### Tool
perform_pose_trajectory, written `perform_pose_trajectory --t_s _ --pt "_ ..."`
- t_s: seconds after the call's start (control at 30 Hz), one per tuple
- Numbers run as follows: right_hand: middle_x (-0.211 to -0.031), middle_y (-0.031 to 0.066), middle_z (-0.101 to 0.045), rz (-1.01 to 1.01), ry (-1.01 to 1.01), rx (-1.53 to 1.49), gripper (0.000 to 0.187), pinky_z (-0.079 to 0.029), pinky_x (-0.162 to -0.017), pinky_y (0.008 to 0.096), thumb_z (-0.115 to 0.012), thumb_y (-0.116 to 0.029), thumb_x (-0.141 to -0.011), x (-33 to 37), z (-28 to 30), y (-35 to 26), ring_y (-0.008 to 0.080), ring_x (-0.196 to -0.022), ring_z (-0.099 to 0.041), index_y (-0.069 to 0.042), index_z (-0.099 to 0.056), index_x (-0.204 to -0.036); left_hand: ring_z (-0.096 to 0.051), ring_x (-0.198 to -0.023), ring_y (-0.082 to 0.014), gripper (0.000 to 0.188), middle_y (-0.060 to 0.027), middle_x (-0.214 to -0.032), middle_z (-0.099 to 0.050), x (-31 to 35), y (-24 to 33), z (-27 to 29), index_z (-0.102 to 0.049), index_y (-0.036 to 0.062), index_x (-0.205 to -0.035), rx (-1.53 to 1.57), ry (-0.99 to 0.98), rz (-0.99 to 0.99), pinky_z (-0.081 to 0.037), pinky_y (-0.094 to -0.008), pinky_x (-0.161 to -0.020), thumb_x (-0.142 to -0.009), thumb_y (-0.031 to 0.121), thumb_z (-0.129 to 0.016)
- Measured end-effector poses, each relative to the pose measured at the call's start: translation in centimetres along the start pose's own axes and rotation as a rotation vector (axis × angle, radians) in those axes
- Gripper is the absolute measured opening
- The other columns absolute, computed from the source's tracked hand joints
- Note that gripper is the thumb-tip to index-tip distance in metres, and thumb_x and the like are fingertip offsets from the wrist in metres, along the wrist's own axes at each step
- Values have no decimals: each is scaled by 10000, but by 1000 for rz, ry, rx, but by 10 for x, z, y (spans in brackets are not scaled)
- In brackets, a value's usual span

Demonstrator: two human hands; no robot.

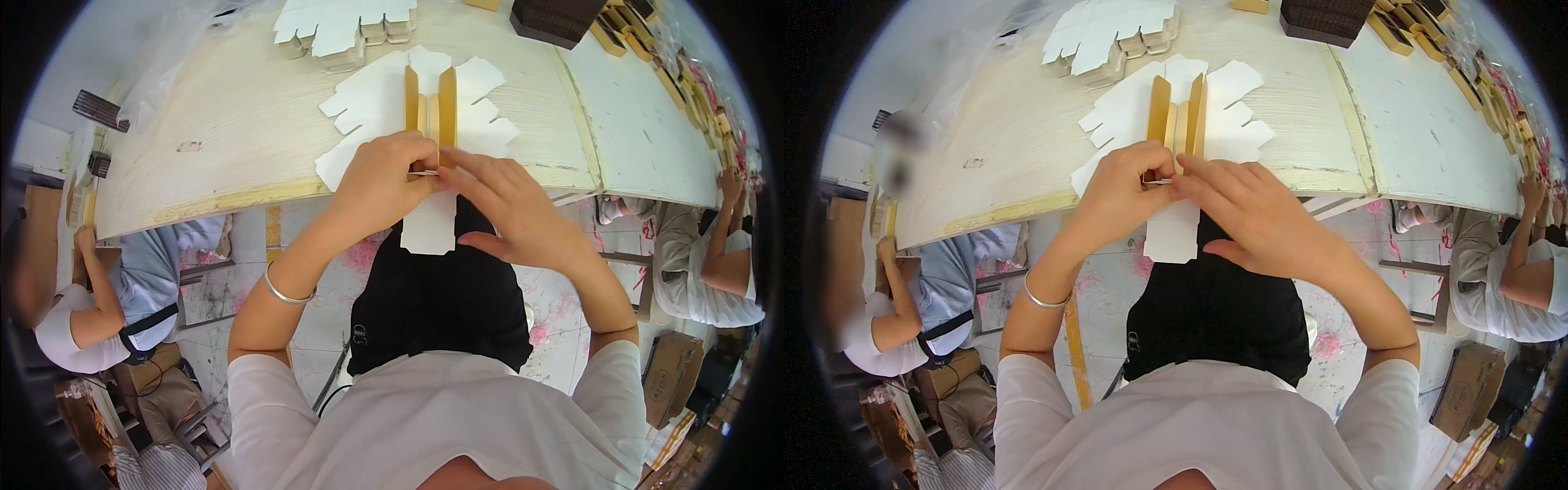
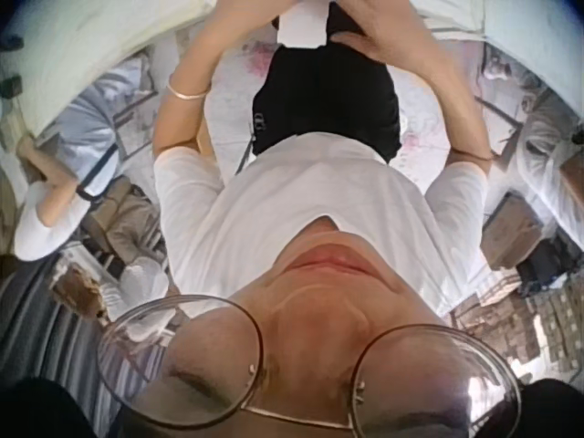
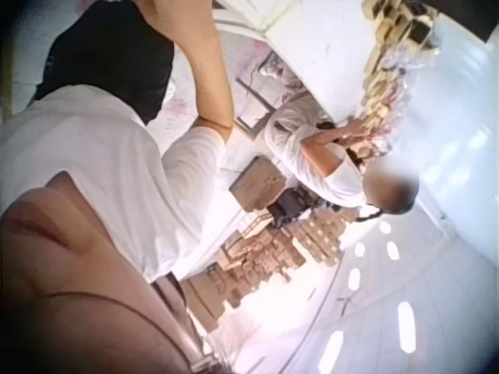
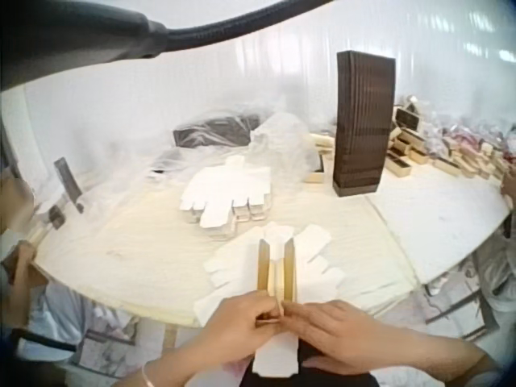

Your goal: The person assembles small rectangular boxes by folding flat cardboard pieces into shape and inserting white foam inserts. They then place dark rectangular inserts into the boxes and set the completed units on the table. The process is repeated multiple times with consistent hand motions.

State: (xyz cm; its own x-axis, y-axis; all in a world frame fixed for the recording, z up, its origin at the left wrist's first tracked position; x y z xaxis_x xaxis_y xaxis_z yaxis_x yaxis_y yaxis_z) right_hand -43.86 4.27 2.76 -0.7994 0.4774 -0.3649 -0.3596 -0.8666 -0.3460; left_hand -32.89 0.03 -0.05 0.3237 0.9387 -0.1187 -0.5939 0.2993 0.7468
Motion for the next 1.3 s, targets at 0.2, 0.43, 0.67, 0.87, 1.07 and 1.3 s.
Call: perform_pose_trajectory --t_s 0.2,0.43,0.67,0.87,1.07,1.3 --pt "-977 149 -600 59 385 -237 221 -494 -701 340 -676 36 -744 -3 3 11 297 -844 -600 34 -612 -956 -498 -750 -127 259 -50 -896 -511 4 5 -1 -568 29 -1044 147 -270 -8 -415 -258 -653 -879 210 -651" --pt "-874 128 -552 -383 540 -737 161 -466 -620 283 -627 41 -816 -6 -4 50 228 -697 -550 14 -577 -966 -562 -789 -277 285 -136 -995 -558 9 -7 4 -436 38 -1106 379 42 -52 -455 -344 -722 -958 266 -521" --pt "-1008 129 -534 -197 365 -17 311 -477 -641 320 -686 2 -745 -10 0 21 244 -716 -555 -13 -574 -1035 -608 -759 -257 171 -132 -1011 -561 10 1 8 -511 31 -1031 229 208 -96 -478 -337 -672 -910 135 -575" --pt "-926 99 -500 -76 279 229 231 -434 -683 346 -684 -53 -672 -20 1 13 265 -815 -511 -31 -639 -897 -607 -676 -259 156 -98 -930 -592 28 20 5 -624 13 -896 -116 334 -175 -479 -341 -607 -823 142 -675" --pt "-861 91 -529 -145 77 -51 121 -447 -722 358 -696 -47 -723 -35 -6 28 284 -819 -527 -11 -627 -817 -600 -703 -289 128 -103 -811 -611 12 10 9 -638 22 -859 -103 152 -114 -469 -361 -617 -800 126 -684" --pt "-993 96 -588 -95 65 -186 165 -437 -745 379 -714 -94 -729 -31 -4 37 290 -911 -536 -51 -659 -878 -586 -800 -257 250 -71 -835 -604 13 23 14 -603 45 -753 -272 45 -95 -464 -360 -660 -750 255 -739"
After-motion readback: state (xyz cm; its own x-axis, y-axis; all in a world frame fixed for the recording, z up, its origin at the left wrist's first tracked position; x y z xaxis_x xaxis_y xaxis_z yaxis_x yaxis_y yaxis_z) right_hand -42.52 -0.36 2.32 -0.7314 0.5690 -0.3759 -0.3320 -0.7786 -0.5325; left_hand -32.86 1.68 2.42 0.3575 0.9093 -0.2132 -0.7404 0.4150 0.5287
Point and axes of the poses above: each hand's wrist, its own x-axis away from the middle knuckle, its own z-axis out of the back of the hand, y = z × x, the point moved 9 cm from there along -x, towards the middle knuckle
